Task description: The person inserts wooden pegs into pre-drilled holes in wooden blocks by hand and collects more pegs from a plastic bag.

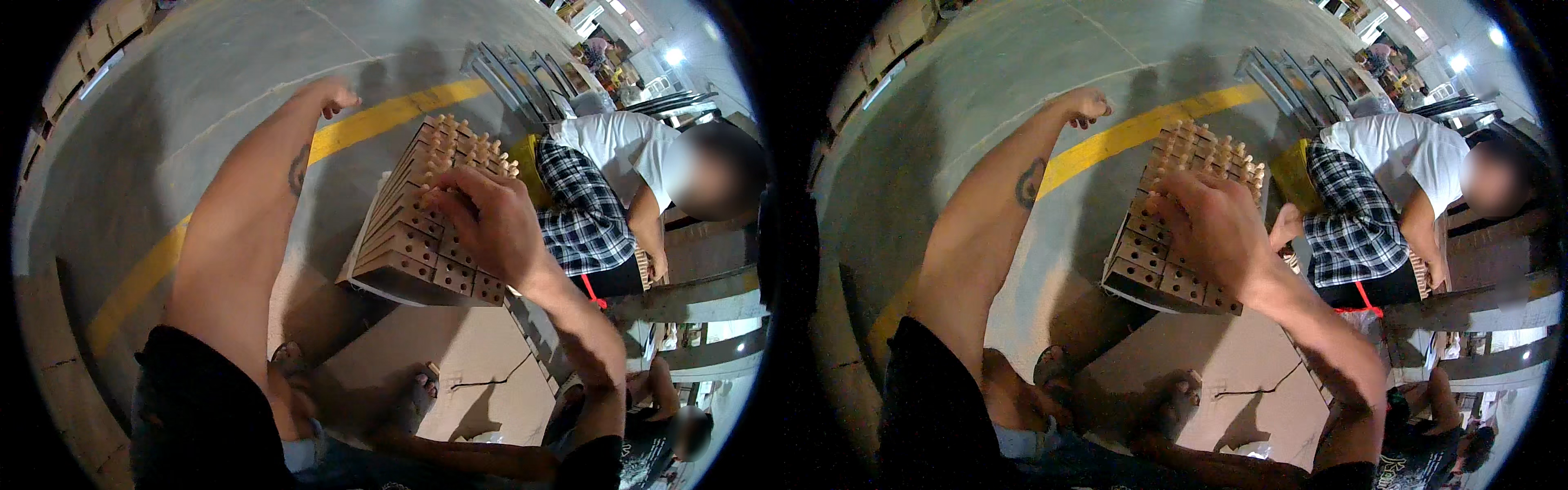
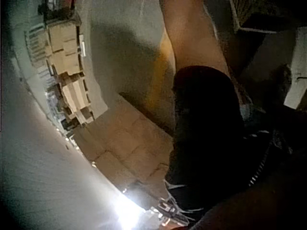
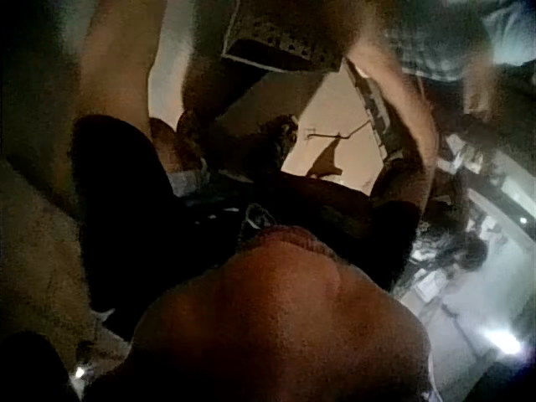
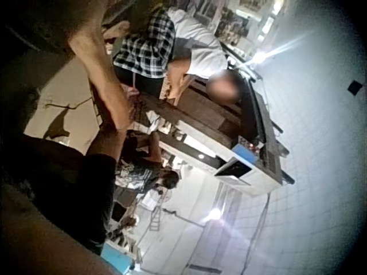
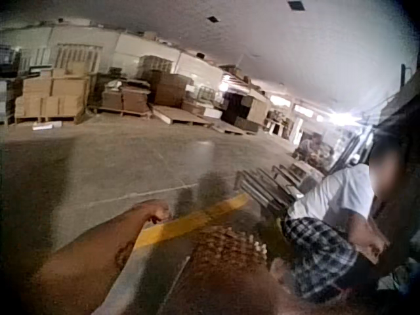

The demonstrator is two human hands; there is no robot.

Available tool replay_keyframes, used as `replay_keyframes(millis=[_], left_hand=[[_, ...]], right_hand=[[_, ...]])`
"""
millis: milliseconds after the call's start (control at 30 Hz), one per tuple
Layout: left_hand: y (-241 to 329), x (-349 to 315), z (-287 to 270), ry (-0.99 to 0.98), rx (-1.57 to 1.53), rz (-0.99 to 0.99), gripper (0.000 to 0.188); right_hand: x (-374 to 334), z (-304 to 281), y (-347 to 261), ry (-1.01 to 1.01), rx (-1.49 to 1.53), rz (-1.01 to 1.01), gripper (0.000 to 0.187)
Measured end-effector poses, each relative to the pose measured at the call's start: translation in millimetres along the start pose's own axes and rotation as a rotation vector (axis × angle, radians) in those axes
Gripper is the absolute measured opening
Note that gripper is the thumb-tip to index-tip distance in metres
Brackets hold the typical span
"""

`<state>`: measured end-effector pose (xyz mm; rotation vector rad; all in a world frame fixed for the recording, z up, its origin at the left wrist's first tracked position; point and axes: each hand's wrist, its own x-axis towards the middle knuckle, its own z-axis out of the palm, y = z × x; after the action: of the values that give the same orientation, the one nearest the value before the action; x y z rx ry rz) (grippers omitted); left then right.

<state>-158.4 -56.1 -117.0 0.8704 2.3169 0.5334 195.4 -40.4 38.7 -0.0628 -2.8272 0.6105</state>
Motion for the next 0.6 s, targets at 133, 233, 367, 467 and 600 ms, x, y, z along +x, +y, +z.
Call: replay_keyframes(millis=[133,233,367,467,600], left_hand=[[-27,-4,-10,0.006,0.006,0.012,0.035],[-43,-8,-11,0.011,0.023,0.021,0.042],[-45,-2,-7,0.09,0.172,0.067,0.035],[-68,21,-2,0.086,-0.045,0.199,0.04],[-75,31,3,0.037,0.155,0.148,0.039]], right_hand=[[5,8,-3,0.008,0.001,0.003,0.012],[-1,12,-2,0.055,0.028,-0.009,0.011],[-6,21,15,0.11,-0.036,-0.052,0.014],[-9,21,10,0.075,-0.083,-0.159,0.013],[-2,21,4,0.011,-0.038,-0.114,0.012]])
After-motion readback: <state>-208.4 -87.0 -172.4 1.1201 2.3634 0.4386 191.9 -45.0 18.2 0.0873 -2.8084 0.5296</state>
